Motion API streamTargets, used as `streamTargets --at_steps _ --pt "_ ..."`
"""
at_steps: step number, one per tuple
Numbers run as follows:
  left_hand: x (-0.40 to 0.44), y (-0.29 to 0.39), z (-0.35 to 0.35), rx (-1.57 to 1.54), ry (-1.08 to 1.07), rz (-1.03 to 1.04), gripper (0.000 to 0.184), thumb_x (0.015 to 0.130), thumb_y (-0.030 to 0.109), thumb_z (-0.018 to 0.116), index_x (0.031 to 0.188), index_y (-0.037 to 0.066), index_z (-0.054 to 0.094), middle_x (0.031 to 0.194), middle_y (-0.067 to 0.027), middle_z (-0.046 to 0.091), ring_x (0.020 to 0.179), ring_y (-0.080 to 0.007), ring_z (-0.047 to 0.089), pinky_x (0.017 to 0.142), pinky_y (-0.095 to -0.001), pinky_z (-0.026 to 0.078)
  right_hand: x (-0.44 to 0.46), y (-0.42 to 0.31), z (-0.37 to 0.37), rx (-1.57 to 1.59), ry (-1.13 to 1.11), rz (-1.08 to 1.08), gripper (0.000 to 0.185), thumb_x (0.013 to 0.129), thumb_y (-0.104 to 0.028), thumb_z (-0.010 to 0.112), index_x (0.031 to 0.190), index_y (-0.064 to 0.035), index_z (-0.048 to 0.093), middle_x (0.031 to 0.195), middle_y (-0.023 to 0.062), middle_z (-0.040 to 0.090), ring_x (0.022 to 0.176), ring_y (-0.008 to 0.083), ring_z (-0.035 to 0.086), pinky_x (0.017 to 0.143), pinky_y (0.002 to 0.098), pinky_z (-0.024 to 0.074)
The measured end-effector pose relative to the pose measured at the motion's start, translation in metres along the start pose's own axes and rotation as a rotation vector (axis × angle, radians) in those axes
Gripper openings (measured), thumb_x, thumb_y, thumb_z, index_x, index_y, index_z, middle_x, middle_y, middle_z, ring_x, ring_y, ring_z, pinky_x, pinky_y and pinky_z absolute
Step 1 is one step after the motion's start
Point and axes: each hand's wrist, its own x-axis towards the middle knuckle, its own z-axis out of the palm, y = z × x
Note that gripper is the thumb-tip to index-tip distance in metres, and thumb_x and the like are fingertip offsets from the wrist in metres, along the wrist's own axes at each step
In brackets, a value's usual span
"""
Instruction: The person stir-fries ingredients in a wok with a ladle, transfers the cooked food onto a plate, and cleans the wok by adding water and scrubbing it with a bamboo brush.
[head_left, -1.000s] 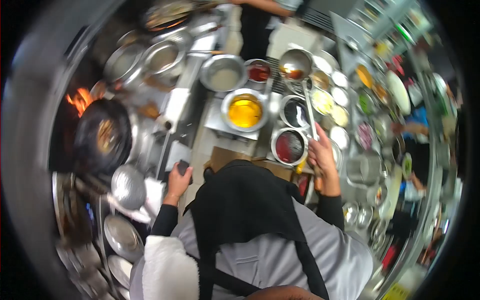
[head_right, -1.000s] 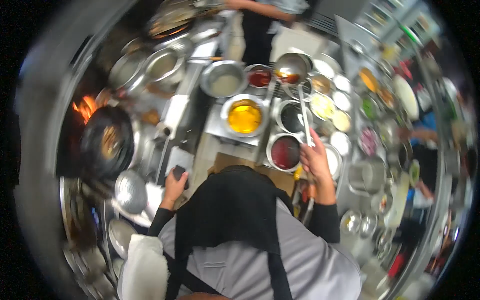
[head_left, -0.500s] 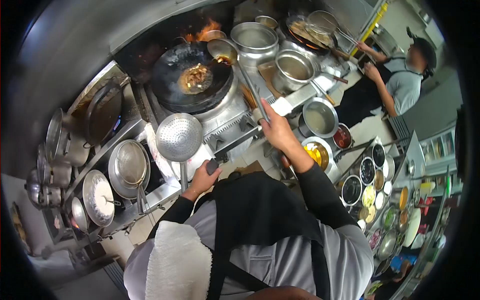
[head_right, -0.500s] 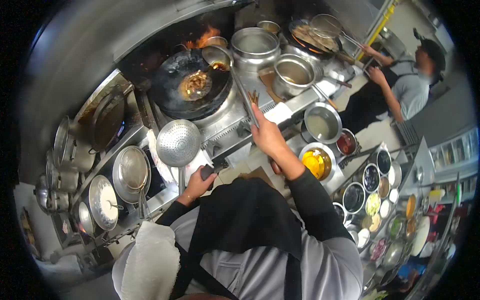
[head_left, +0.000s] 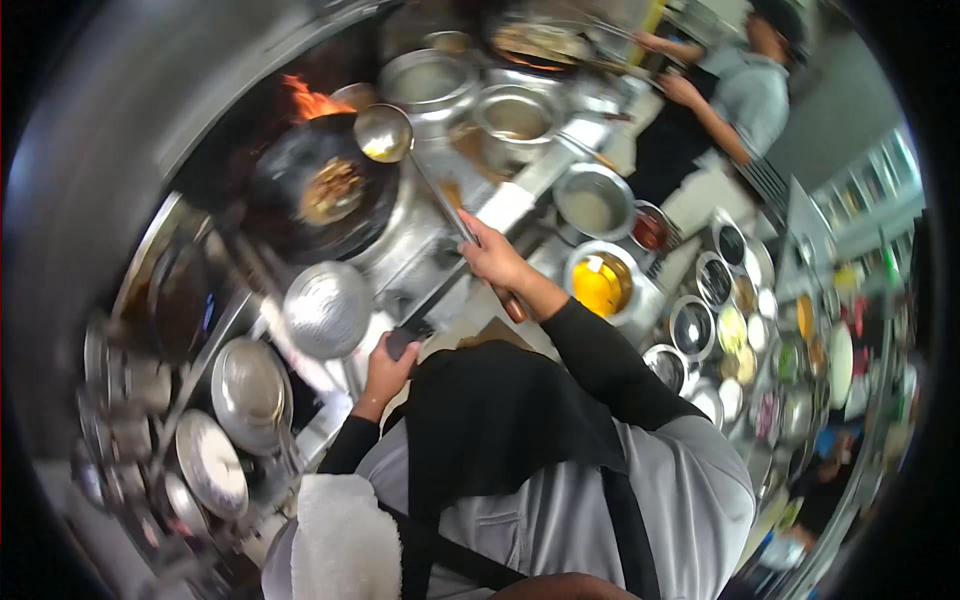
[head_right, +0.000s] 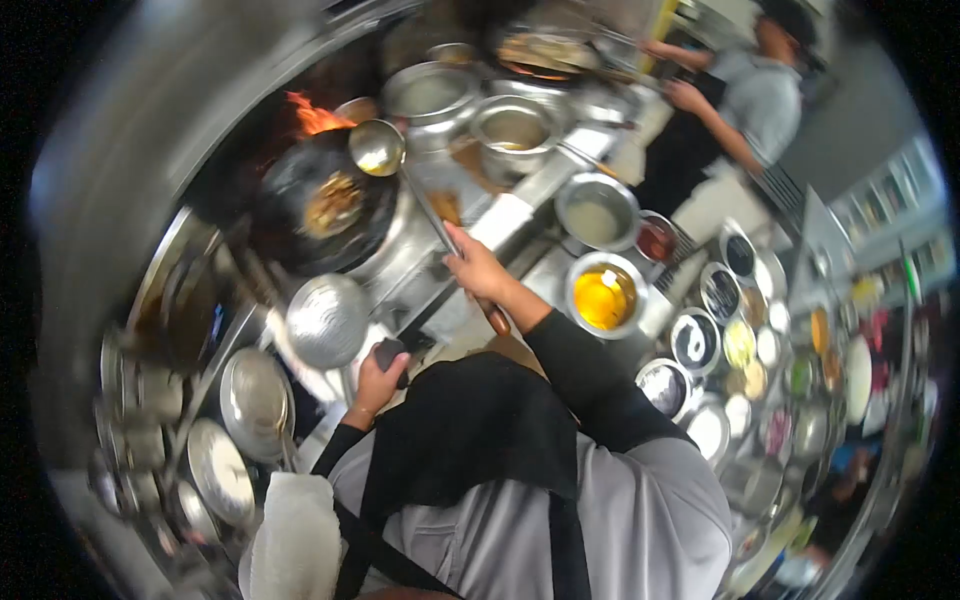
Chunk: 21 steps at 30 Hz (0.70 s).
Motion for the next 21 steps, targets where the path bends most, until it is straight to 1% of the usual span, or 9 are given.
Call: streamTargets --at_steps 1,4,5,8,10,12,16,19,21 --pt "0.004 -0.003 0.009 -0.055 -0.049 -0.061 0.030 0.092 0.025 0.075 0.102 0.000 0.063 0.083 -0.0077 0.071 0.074 -0.0159 0.067 0.067 -0.0327 0.053 -0.040 -0.010 -0.019 0.041 0.045 -0.001 0.069 0.101 -0.006 0.051 0.164 -0.0143 0.022 0.061 -0.0026 0.045 0.043 0.0088 0.043 0.040 0.0276 0.0388" --pt "0.012 -0.019 0.040 -0.156 -0.147 -0.076 0.022 0.093 0.019 0.073 0.102 0.001 0.063 0.081 -0.0043 0.069 0.068 -0.0124 0.064 0.063 -0.0292 0.051 -0.163 0.002 -0.093 0.052 0.281 0.046 0.071 0.099 -0.010 0.057 0.163 -0.0212 0.027 0.071 -0.0012 0.052 0.044 0.0084 0.044 0.040 0.0277 0.0408" --pt "0.013 -0.015 0.049 -0.157 -0.200 -0.103 0.021 0.094 0.018 0.072 0.102 0.001 0.063 0.080 -0.0041 0.069 0.067 -0.0128 0.064 0.062 -0.0293 0.051 -0.204 0.003 -0.116 -0.068 0.400 0.131 0.072 0.098 -0.010 0.059 0.163 -0.0234 0.029 0.087 0.0070 0.065 0.055 0.0148 0.060 0.053 0.0336 0.0525" --pt "0.003 0.020 0.080 -0.186 -0.253 -0.181 0.021 0.094 0.017 0.072 0.102 0.001 0.062 0.079 -0.0046 0.068 0.064 -0.0128 0.064 0.059 -0.0287 0.051 -0.302 0.035 -0.186 -0.480 0.841 0.038 0.073 0.093 -0.010 0.062 0.160 -0.0155 0.033 0.134 0.0275 0.063 0.110 0.0402 0.069 0.098 0.0433 0.0516" --pt "0.001 0.020 0.099 -0.103 -0.307 -0.175 0.025 0.092 0.020 0.074 0.101 0.000 0.063 0.078 -0.0059 0.068 0.066 -0.0158 0.065 0.063 -0.0323 0.053 -0.345 0.063 -0.233 -0.469 1.041 0.124 0.070 0.092 -0.007 0.059 0.158 -0.0095 0.036 0.140 0.0267 0.059 0.123 0.0336 0.063 0.105 0.0391 0.0480" --pt "-0.001 0.003 0.123 0.005 -0.311 -0.077 0.029 0.090 0.024 0.075 0.099 -0.001 0.062 0.078 -0.0084 0.069 0.068 -0.0200 0.066 0.067 -0.0362 0.054 -0.371 0.082 -0.273 -0.578 1.184 0.246 0.070 0.091 -0.009 0.058 0.157 -0.0088 0.035 0.124 0.0340 0.064 0.111 0.0462 0.066 0.097 0.0452 0.0518" --pt "-0.028 0.076 0.161 0.193 -0.336 0.101 0.030 0.090 0.025 0.076 0.100 -0.001 0.063 0.080 -0.0116 0.070 0.072 -0.0228 0.068 0.070 -0.0374 0.054 -0.392 0.134 -0.339 -0.570 1.273 0.333 0.071 0.090 -0.008 0.055 0.158 -0.0077 0.035 0.117 0.0344 0.066 0.107 0.0445 0.068 0.096 0.0457 0.0521" --pt "-0.039 0.089 0.180 0.174 -0.379 0.077 0.030 0.089 0.025 0.076 0.098 0.000 0.063 0.079 -0.0105 0.070 0.072 -0.0215 0.068 0.070 -0.0369 0.054 -0.395 0.148 -0.361 -0.555 1.245 0.367 0.070 0.089 -0.006 0.057 0.157 -0.0077 0.038 0.133 0.0269 0.063 0.111 0.0367 0.069 0.095 0.0406 0.0540" --pt "-0.045 0.094 0.187 0.183 -0.384 0.085 0.029 0.089 0.024 0.076 0.098 0.000 0.062 0.079 -0.0103 0.070 0.072 -0.0211 0.068 0.070 -0.0368 0.054 -0.396 0.140 -0.361 -0.401 1.224 0.412 0.070 0.090 -0.007 0.057 0.157 -0.0084 0.038 0.126 0.0300 0.065 0.107 0.0396 0.070 0.094 0.0426 0.0539"
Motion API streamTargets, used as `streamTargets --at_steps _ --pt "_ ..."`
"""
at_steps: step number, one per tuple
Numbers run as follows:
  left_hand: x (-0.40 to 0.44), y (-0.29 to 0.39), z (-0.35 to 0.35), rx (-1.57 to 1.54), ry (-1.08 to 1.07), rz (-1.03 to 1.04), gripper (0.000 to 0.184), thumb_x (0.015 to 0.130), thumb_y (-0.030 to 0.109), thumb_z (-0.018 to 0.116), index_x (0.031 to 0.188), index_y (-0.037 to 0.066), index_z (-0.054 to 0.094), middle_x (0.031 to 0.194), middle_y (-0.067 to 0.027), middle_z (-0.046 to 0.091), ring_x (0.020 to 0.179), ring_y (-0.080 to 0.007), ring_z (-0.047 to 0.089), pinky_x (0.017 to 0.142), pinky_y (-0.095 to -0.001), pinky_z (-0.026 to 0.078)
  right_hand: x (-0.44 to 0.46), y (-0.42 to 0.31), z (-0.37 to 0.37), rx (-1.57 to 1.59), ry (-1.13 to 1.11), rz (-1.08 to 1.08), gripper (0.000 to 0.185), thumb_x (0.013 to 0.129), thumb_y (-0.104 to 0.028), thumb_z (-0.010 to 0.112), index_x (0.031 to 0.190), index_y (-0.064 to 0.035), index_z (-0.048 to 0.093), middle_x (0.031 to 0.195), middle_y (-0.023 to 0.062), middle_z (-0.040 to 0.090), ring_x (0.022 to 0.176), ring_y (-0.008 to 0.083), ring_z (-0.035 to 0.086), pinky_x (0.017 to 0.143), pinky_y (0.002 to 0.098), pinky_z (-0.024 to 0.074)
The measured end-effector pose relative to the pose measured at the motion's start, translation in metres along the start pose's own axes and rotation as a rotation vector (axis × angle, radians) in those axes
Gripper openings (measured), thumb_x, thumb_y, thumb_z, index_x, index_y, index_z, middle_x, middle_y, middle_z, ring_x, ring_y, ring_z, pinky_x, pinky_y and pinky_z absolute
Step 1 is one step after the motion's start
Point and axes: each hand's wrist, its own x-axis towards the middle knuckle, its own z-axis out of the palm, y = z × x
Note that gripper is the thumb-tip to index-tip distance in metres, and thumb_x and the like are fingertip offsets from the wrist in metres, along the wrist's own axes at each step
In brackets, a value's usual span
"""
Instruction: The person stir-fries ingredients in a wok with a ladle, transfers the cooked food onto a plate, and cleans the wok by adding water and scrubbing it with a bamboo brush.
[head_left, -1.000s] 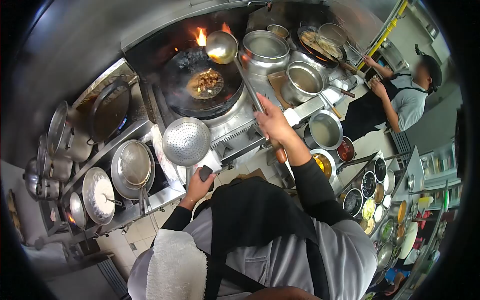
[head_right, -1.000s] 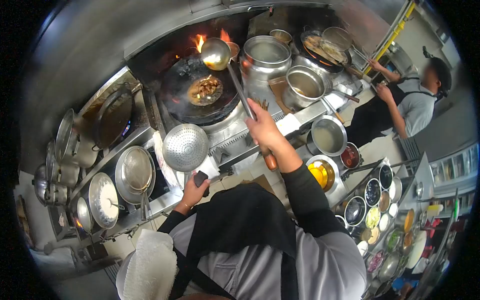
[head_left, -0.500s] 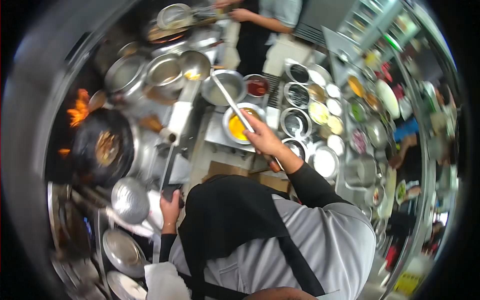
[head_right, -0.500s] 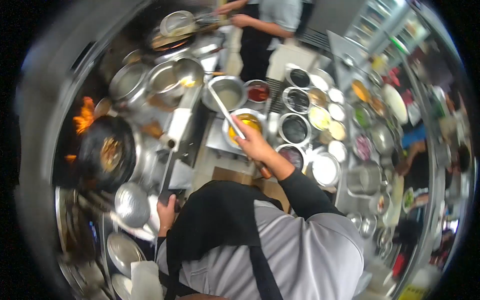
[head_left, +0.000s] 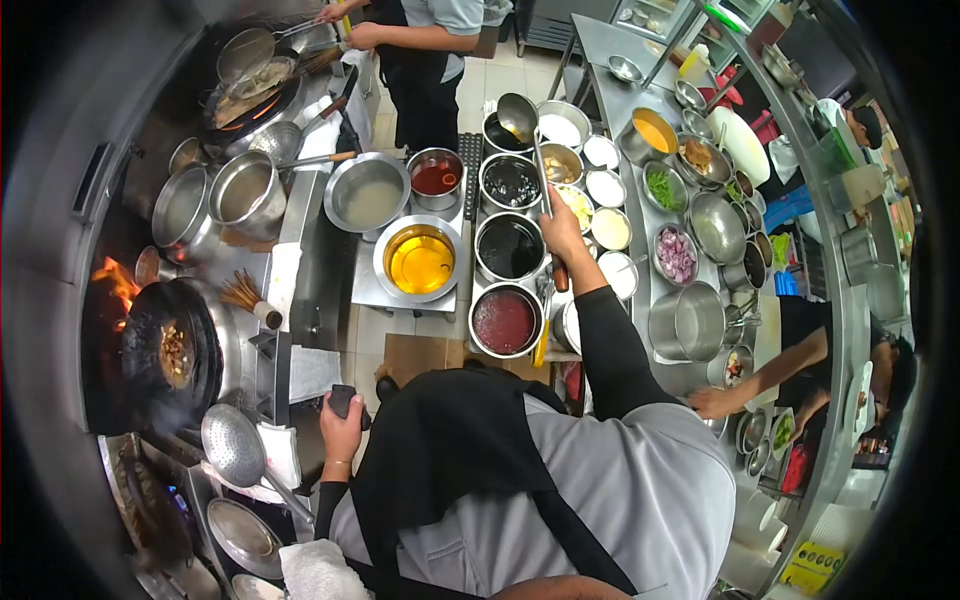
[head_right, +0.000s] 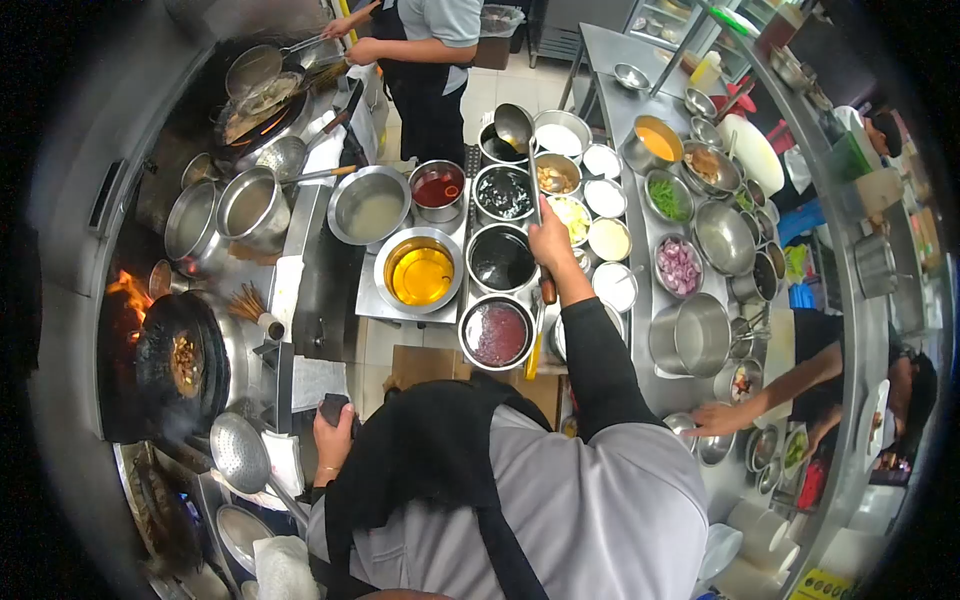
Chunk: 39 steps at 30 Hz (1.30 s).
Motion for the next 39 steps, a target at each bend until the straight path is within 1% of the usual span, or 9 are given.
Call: streamTargets --at_steps 1,5,11,19,21,24,33,38,39 --pt "-0.001 0.000 0.003 0.001 0.000 -0.007 0.029 0.089 0.024 0.075 0.097 0.000 0.062 0.079 -0.0102 0.070 0.072 -0.0210 0.068 0.069 -0.0368 0.054 -0.001 -0.004 -0.003 0.083 -0.059 0.097 0.070 0.090 -0.008 0.057 0.157 -0.0090 0.037 0.118 0.0331 0.067 0.104 0.0425 0.070 0.094 0.0446 0.0537" --pt "-0.003 0.013 0.008 -0.006 0.020 -0.036 0.028 0.090 0.024 0.075 0.097 0.000 0.062 0.078 -0.0095 0.069 0.070 -0.0204 0.067 0.068 -0.0358 0.053 0.004 0.019 0.000 0.144 -0.051 0.037 0.070 0.091 -0.007 0.061 0.157 -0.0107 0.039 0.100 0.0247 0.072 0.061 0.0265 0.068 0.059 0.0394 0.0563" --pt "-0.003 0.020 0.006 0.030 0.059 -0.031 0.026 0.091 0.024 0.074 0.096 0.001 0.062 0.076 -0.0083 0.069 0.067 -0.0194 0.067 0.066 -0.0343 0.054 0.002 0.030 -0.007 0.630 -0.137 0.153 0.071 0.095 -0.001 0.056 0.160 -0.0140 0.033 0.063 0.0039 0.055 0.042 0.0128 0.047 0.039 0.0314 0.0411" --pt "-0.022 -0.008 -0.009 0.020 0.232 -0.076 0.025 0.093 0.023 0.073 0.097 0.000 0.063 0.079 -0.0086 0.069 0.066 -0.0181 0.067 0.063 -0.0338 0.054 -0.031 -0.011 -0.039 0.919 -0.305 0.236 0.072 0.098 -0.002 0.056 0.162 -0.0214 0.027 0.064 -0.0042 0.043 0.045 0.0053 0.035 0.038 0.0245 0.0297" --pt "-0.026 -0.014 -0.019 -0.294 0.225 -0.329 0.024 0.096 0.023 0.071 0.098 0.000 0.063 0.080 -0.0089 0.068 0.063 -0.0191 0.066 0.059 -0.0345 0.055 -0.053 -0.041 -0.038 0.903 -0.366 0.202 0.073 0.098 -0.001 0.055 0.162 -0.0207 0.027 0.065 -0.0053 0.043 0.045 0.0039 0.036 0.035 0.0202 0.0271" --pt "-0.029 -0.052 -0.039 -0.576 0.301 -0.400 0.024 0.098 0.026 0.069 0.101 0.002 0.063 0.081 -0.0089 0.068 0.062 -0.0207 0.068 0.054 -0.0344 0.057 -0.083 -0.096 -0.019 0.840 -0.583 0.092 0.071 0.100 0.000 0.048 0.163 -0.0190 0.023 0.063 -0.0050 0.040 0.042 0.0036 0.033 0.034 0.0196 0.0279" --pt "0.018 -0.134 -0.155 -1.023 0.540 -0.469 0.037 0.097 0.041 0.068 0.104 0.005 0.062 0.083 -0.0094 0.070 0.064 -0.0219 0.070 0.051 -0.0315 0.057 -0.176 -0.308 0.186 0.612 -1.178 -0.110 0.073 0.096 0.003 0.050 0.163 -0.0168 0.026 0.063 -0.0058 0.042 0.043 0.0042 0.034 0.037 0.0204 0.0287" --pt "0.073 -0.174 -0.228 -1.253 0.722 -0.455 0.042 0.097 0.047 0.066 0.101 0.006 0.060 0.080 -0.0087 0.068 0.063 -0.0215 0.069 0.050 -0.0322 0.058 -0.228 -0.411 0.328 0.293 -1.243 -0.526 0.075 0.097 0.002 0.051 0.164 -0.0199 0.025 0.074 -0.0024 0.050 0.051 0.0058 0.042 0.043 0.0237 0.0398" --pt "0.084 -0.179 -0.243 -1.241 0.756 -0.470 0.047 0.097 0.054 0.063 0.097 0.007 0.062 0.077 -0.0089 0.067 0.060 -0.0218 0.068 0.050 -0.0342 0.058 -0.230 -0.430 0.351 0.033 -1.186 -0.632 0.073 0.097 0.000 0.053 0.163 -0.0190 0.028 0.095 0.0079 0.068 0.068 0.0160 0.064 0.059 0.0297 0.0533"
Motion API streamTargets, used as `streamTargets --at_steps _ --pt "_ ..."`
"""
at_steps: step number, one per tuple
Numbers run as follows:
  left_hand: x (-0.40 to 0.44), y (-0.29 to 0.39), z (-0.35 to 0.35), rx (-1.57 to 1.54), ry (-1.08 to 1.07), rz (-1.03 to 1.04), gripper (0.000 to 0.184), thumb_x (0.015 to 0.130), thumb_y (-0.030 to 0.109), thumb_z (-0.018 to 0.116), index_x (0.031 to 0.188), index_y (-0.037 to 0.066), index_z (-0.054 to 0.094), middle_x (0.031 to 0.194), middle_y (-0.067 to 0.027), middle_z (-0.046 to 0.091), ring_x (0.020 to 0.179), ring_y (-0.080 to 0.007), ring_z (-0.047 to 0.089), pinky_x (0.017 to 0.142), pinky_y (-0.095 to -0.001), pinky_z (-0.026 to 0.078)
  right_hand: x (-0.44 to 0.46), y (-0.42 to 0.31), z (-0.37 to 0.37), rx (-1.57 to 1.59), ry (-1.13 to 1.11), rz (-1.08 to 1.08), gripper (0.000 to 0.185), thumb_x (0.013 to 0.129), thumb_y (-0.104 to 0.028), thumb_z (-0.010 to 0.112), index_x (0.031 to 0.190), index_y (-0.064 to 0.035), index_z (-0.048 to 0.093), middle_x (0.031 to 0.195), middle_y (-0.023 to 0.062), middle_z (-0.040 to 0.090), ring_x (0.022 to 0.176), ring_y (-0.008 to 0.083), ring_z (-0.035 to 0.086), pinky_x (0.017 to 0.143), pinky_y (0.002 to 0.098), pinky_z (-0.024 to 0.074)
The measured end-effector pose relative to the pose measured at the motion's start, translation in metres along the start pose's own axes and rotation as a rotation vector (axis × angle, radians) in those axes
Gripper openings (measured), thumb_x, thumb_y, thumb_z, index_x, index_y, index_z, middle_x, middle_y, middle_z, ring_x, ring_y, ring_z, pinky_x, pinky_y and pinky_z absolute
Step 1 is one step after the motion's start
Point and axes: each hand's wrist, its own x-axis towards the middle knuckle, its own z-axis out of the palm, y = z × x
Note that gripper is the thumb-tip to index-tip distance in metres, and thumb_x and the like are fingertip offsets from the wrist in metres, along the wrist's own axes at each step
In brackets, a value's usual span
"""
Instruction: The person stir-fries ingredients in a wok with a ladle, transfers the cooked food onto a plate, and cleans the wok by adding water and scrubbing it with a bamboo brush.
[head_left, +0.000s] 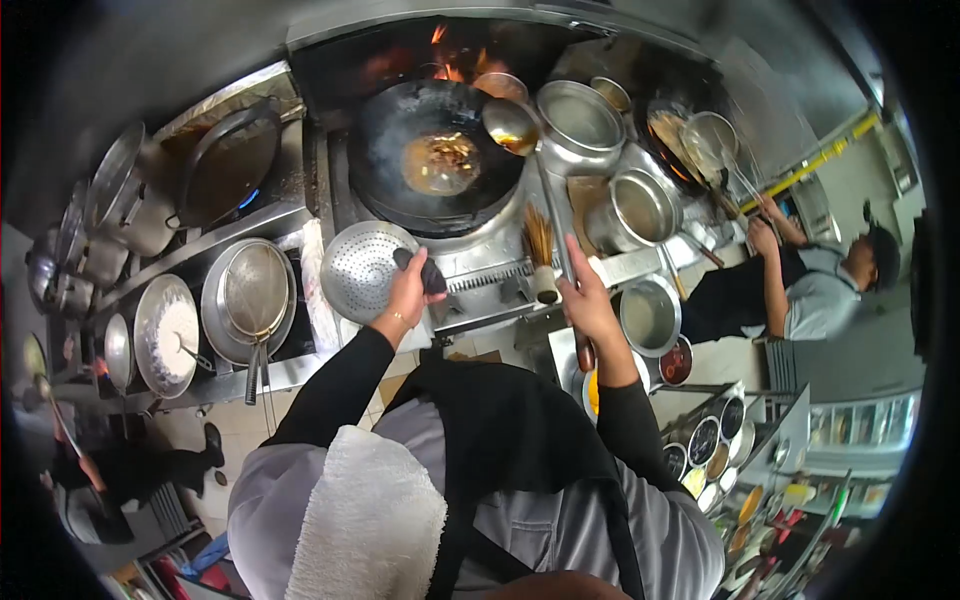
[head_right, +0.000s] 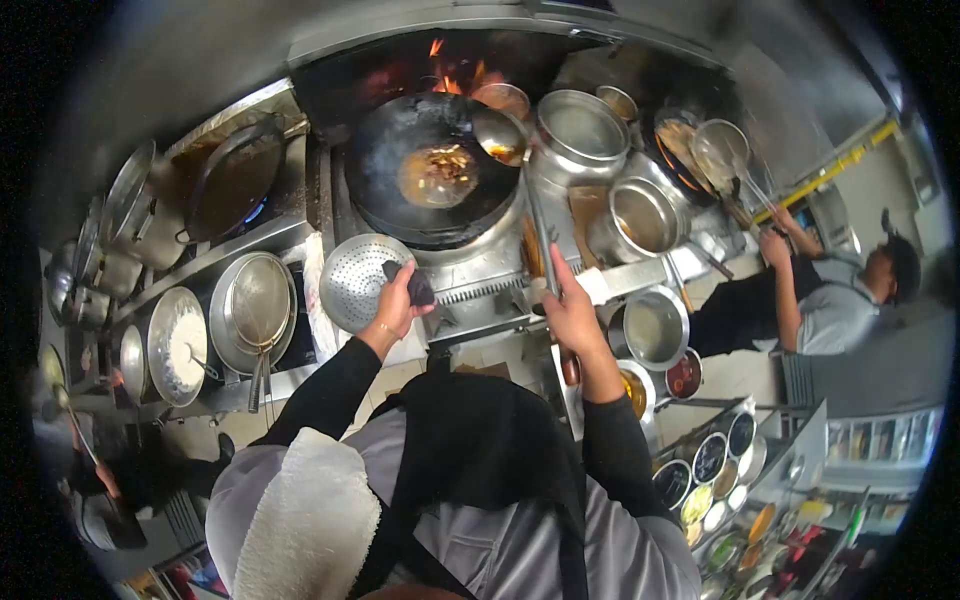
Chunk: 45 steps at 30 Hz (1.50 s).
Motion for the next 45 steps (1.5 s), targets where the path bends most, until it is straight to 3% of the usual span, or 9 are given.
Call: streamTargets --at_steps 2,3,11,22,24,28,33,36,45 --pt "0.033 0.016 0.000 -0.025 -0.032 -0.062 0.056 0.097 0.061 0.058 0.091 0.006 0.064 0.073 -0.0085 0.067 0.057 -0.0216 0.067 0.050 -0.0347 0.057 0.070 0.026 0.028 -0.432 0.123 -0.420 0.072 0.095 0.000 0.056 0.161 -0.0190 0.033 0.128 0.0224 0.067 0.106 0.0313 0.071 0.088 0.0365 0.0555" --pt "0.052 0.020 0.001 -0.041 -0.014 -0.095 0.063 0.097 0.068 0.053 0.086 0.007 0.065 0.070 -0.0083 0.066 0.055 -0.0215 0.067 0.049 -0.0341 0.056 0.080 -0.007 0.040 -0.387 0.001 -0.207 0.073 0.092 -0.002 0.058 0.159 -0.0171 0.035 0.147 0.0286 0.052 0.134 0.0389 0.055 0.109 0.0389 0.0441" --pt "0.103 0.036 0.033 -0.011 0.002 -0.258 0.054 0.094 0.059 0.063 0.089 0.005 0.063 0.069 -0.0080 0.064 0.046 -0.0197 0.058 0.040 -0.0326 0.050 0.177 0.007 0.081 -0.512 0.063 -0.380 0.075 0.090 -0.005 0.060 0.159 -0.0188 0.034 0.116 0.0342 0.065 0.099 0.0491 0.067 0.087 0.0523 0.0535" --pt "0.120 0.023 0.055 -0.193 0.145 -0.144 0.027 0.088 0.030 0.067 0.087 0.004 0.060 0.072 -0.0082 0.058 0.045 -0.0201 0.053 0.038 -0.0318 0.045 0.178 0.036 0.026 -0.705 -0.091 -0.609 0.079 0.086 -0.005 0.055 0.160 -0.0183 0.031 0.120 0.0329 0.065 0.102 0.0508 0.066 0.089 0.0535 0.0539" --pt "0.095 0.021 0.060 -0.216 0.198 -0.088 0.019 0.085 0.022 0.064 0.083 0.004 0.059 0.068 -0.0076 0.055 0.043 -0.0202 0.051 0.036 -0.0328 0.040 0.170 -0.007 0.045 -0.779 -0.115 -0.228 0.078 0.087 -0.005 0.055 0.160 -0.0167 0.031 0.127 0.0326 0.062 0.104 0.0512 0.065 0.091 0.0541 0.0531" --pt "-0.015 0.033 0.070 -0.267 0.236 -0.081 0.017 0.086 0.019 0.060 0.080 0.004 0.056 0.062 -0.0086 0.050 0.040 -0.0197 0.046 0.033 -0.0336 0.033 0.090 -0.023 0.000 -0.544 -0.309 -0.423 0.073 0.094 -0.003 0.056 0.161 -0.0123 0.030 0.152 0.0253 0.048 0.137 0.0374 0.053 0.108 0.0392 0.0449" --pt "0.030 0.029 0.078 -0.318 0.255 -0.057 0.015 0.089 0.021 0.061 0.086 0.007 0.056 0.070 -0.0069 0.051 0.047 -0.0150 0.046 0.037 -0.0250 0.030 0.057 -0.035 -0.046 -0.572 -0.504 -0.141 0.077 0.090 -0.005 0.061 0.160 -0.0182 0.032 0.105 0.0295 0.069 0.099 0.0434 0.069 0.088 0.0495 0.0525" --pt "0.067 0.010 0.059 -0.298 0.085 -0.061 0.015 0.090 0.025 0.063 0.087 0.012 0.055 0.069 -0.0031 0.049 0.047 -0.0121 0.041 0.037 -0.0256 0.030 0.116 0.051 -0.018 -0.569 -0.296 -0.588 0.076 0.090 -0.009 0.063 0.159 -0.0200 0.034 0.100 0.0310 0.068 0.093 0.0466 0.068 0.082 0.0535 0.0525" --pt "-0.029 0.023 0.074 -0.244 0.183 0.014 0.014 0.088 0.019 0.058 0.081 0.007 0.056 0.063 -0.0050 0.047 0.042 -0.0156 0.042 0.036 -0.0300 0.031 0.073 0.000 -0.079 -0.680 -0.392 -0.556 0.071 0.092 -0.010 0.061 0.158 -0.0191 0.037 0.112 0.0319 0.067 0.102 0.0501 0.065 0.089 0.0532 0.0527"
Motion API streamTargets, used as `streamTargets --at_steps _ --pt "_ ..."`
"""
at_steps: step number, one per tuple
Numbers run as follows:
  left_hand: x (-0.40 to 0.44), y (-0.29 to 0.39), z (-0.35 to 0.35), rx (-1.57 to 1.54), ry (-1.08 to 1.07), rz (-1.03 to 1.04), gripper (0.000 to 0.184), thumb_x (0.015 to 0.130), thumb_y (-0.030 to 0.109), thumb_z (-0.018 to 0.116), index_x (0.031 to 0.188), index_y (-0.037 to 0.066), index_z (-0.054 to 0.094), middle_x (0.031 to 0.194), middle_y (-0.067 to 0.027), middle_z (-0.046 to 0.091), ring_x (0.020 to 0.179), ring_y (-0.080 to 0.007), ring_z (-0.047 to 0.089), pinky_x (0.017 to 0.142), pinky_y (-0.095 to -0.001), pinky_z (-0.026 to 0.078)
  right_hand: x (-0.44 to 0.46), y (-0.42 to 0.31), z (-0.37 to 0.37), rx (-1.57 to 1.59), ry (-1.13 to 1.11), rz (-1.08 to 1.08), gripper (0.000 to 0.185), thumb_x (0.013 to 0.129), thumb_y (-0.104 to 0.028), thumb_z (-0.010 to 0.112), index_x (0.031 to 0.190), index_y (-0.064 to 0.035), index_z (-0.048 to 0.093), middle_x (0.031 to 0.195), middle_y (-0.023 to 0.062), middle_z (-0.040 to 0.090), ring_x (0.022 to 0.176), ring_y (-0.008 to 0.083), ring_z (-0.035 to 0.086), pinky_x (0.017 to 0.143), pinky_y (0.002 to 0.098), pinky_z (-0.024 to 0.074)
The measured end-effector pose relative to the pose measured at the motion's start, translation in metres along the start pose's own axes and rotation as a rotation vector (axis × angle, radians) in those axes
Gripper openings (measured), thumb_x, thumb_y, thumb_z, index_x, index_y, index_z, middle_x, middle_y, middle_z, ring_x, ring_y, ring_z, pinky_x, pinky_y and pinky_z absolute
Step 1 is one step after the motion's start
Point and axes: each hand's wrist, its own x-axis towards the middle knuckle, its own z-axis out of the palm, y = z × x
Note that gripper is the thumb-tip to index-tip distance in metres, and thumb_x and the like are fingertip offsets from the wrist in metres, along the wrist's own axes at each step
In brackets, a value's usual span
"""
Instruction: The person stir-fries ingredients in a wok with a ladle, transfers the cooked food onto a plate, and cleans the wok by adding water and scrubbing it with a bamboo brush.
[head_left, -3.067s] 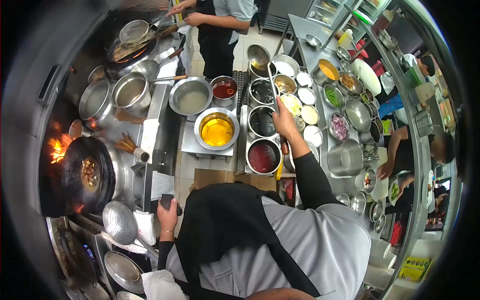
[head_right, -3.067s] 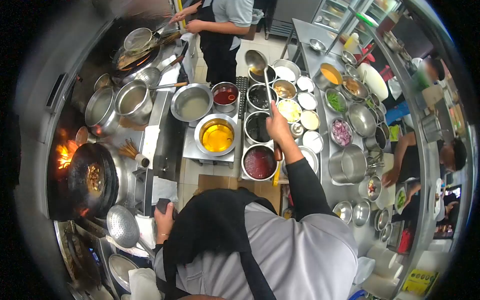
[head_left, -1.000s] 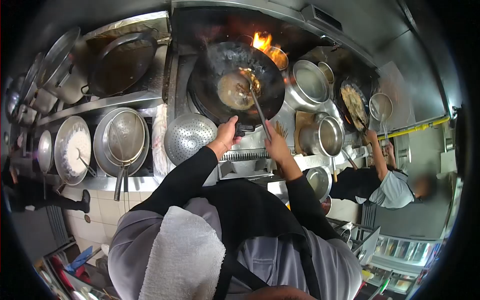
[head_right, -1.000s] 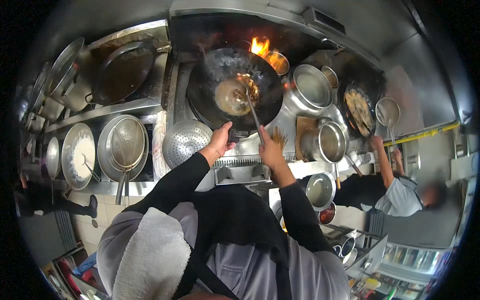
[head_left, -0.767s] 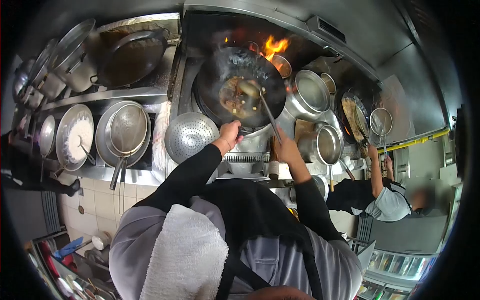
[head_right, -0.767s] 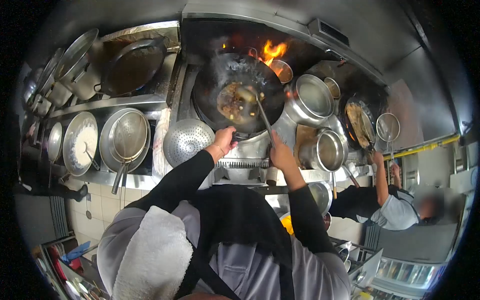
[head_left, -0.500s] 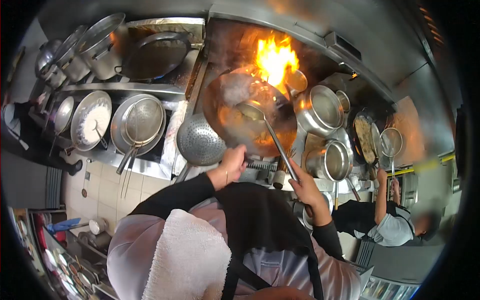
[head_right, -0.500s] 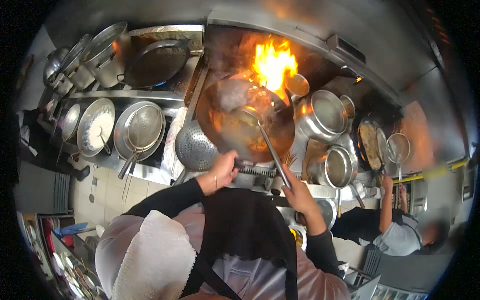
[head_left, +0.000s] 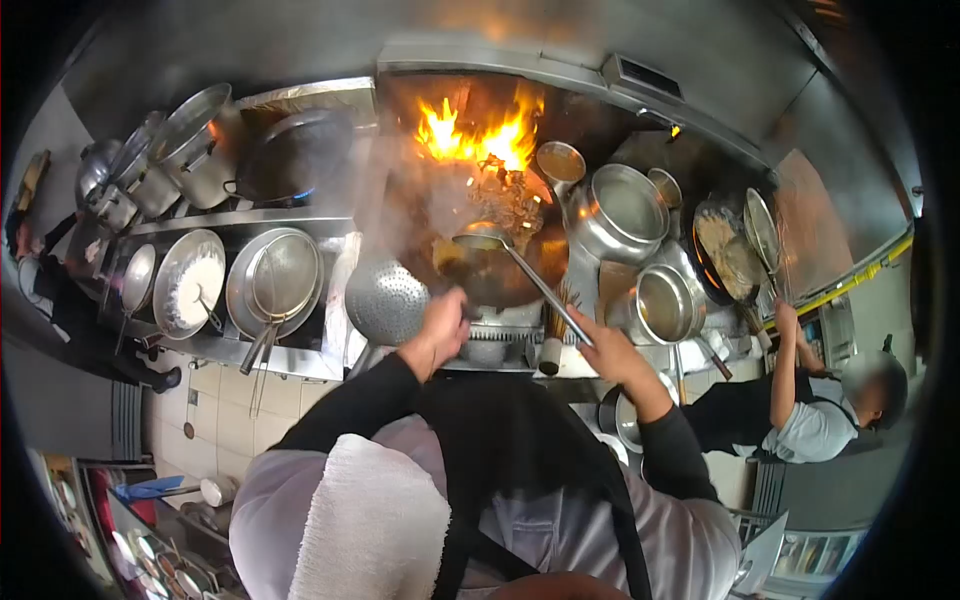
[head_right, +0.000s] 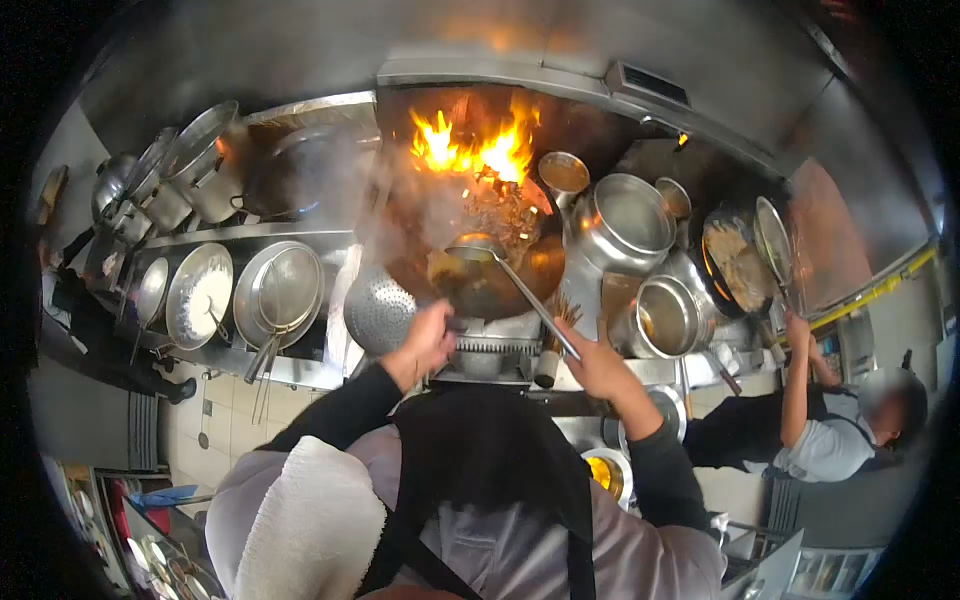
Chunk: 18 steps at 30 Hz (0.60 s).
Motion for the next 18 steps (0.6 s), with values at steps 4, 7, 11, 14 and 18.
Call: streamTargets --at_steps 4,7,11,14,18 --pt "0.067 0.008 0.015 0.012 -0.021 -0.078 0.011 0.088 0.019 0.058 0.087 0.008 0.057 0.069 -0.0041 0.049 0.045 -0.0135 0.044 0.038 -0.0271 0.032 0.036 0.050 0.040 0.048 0.000 -0.046 0.073 0.091 -0.009 0.061 0.158 -0.0194 0.036 0.113 0.0307 0.067 0.102 0.0493 0.065 0.090 0.0517 0.0534" --pt "0.045 -0.024 -0.015 0.063 -0.022 0.013 0.009 0.088 0.017 0.057 0.090 0.008 0.057 0.072 -0.0038 0.050 0.046 -0.0131 0.044 0.038 -0.0265 0.030 0.047 0.036 0.057 -0.066 0.067 0.204 0.078 0.087 -0.004 0.061 0.158 -0.0196 0.035 0.123 0.0287 0.065 0.098 0.0487 0.066 0.089 0.0517 0.0538" --pt "0.008 -0.015 -0.017 -0.003 -0.009 0.038 0.009 0.088 0.016 0.058 0.088 0.007 0.055 0.069 -0.0038 0.049 0.044 -0.0137 0.042 0.036 -0.0274 0.031 0.018 0.019 0.022 -0.035 0.081 0.101 0.074 0.090 -0.011 0.063 0.158 -0.0209 0.035 0.100 0.0307 0.068 0.092 0.0493 0.067 0.083 0.0564 0.0532" --pt "0.032 0.017 0.009 -0.036 0.025 -0.107 0.012 0.088 0.019 0.058 0.087 0.008 0.053 0.070 -0.0046 0.048 0.044 -0.0132 0.042 0.035 -0.0257 0.030 0.007 -0.007 -0.016 -0.047 -0.123 0.092 0.077 0.089 -0.010 0.064 0.159 -0.0227 0.034 0.104 0.0318 0.068 0.096 0.0500 0.066 0.086 0.0546 0.0529" --pt "0.012 0.038 0.018 0.032 0.015 -0.114 0.010 0.089 0.019 0.059 0.089 0.011 0.053 0.072 -0.0046 0.049 0.045 -0.0123 0.042 0.037 -0.0232 0.033 0.010 0.025 -0.016 -0.073 -0.119 -0.025 0.076 0.090 -0.011 0.063 0.159 -0.0236 0.033 0.104 0.0305 0.068 0.096 0.0487 0.066 0.084 0.0541 0.0534"
